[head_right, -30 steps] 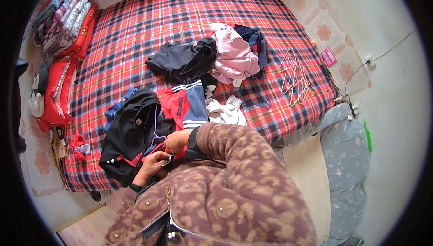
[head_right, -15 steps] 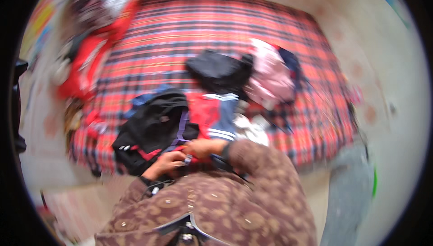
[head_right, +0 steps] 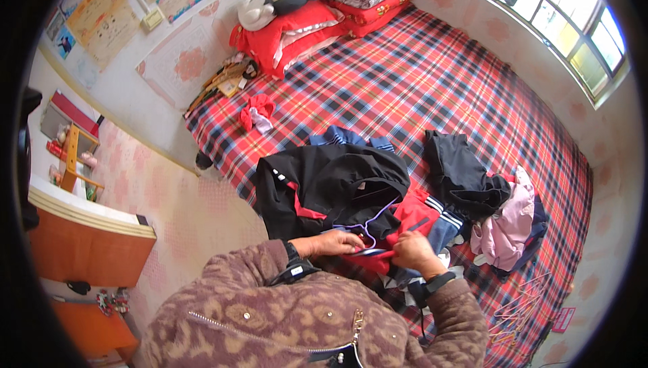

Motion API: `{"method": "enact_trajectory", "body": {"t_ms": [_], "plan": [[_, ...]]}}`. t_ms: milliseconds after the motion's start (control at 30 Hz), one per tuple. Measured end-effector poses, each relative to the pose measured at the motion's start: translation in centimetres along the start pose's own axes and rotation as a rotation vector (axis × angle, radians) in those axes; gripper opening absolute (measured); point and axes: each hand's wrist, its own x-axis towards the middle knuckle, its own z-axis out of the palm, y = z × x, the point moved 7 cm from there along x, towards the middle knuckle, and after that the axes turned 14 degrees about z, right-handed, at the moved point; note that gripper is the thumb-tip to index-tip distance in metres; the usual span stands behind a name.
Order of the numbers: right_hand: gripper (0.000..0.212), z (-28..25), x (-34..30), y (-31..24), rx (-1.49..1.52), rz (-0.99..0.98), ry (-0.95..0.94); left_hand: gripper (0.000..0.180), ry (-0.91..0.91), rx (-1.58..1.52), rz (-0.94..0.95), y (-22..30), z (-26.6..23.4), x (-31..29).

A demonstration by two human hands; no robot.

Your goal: The person sorts a pile of clothes on a bed and places several items onto hangers. They handle shirts, pants, and a jacket, then set the hangers aside on the bed.

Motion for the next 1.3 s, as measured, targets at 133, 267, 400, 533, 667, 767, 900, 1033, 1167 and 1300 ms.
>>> {"method": "enact_trajectory", "body": {"t_ms": [133,267,400,533,667,767,900,1033,1167,1300], "plan": [[0.025,-3.9,-1.6,3.0,0.043,0.097,0.231,0.03,0.163,-0.107,-0.147,-3.1,-1.8,0.9],[0.028,-4.1,-2.6,3.8,-0.019,0.271,0.215,0.031,0.279,-0.048,-0.203,-4.4,-3.7,1.5],[0.026,-4.1,-3.4,3.1,0.083,0.324,0.297,0.029,0.357,0.005,-0.147,-4.6,-5.4,1.0],[0.027,-4.5,-4.1,1.8,0.141,0.265,0.461,0.027,0.501,-0.103,-0.136,-5.2,-7.2,0.6],[0.029,-3.9,-3.7,1.0,0.158,0.196,0.44,0.027,0.552,-0.109,-0.149,-5.5,-8.2,0.0],[0.029,-4.3,-3.4,1.7,0.145,0.29,0.443,0.025,0.588,-0.264,-0.132,-5.7,-8.4,-0.4],[0.025,-5.6,-3.7,0.8,0.201,0.162,0.53,0.024,0.816,-0.259,-0.118,-6.1,-11.2,-1.6],[0.024,-3.2,-3.3,0.3,0.177,0.226,0.269,0.032,1.268,-0.578,-0.147,-6.6,-16.3,-7.1],[0.021,-2.5,-2.1,0.2,0.323,0.269,0.361,0.04,1.185,-0.563,-0.061,-5.0,-15.0,-6.0],[0.035,-3.6,-0.8,-0.9,0.441,0.176,0.333,0.048,0.781,-0.342,-0.039,-1.9,-11.1,-0.9]]}}
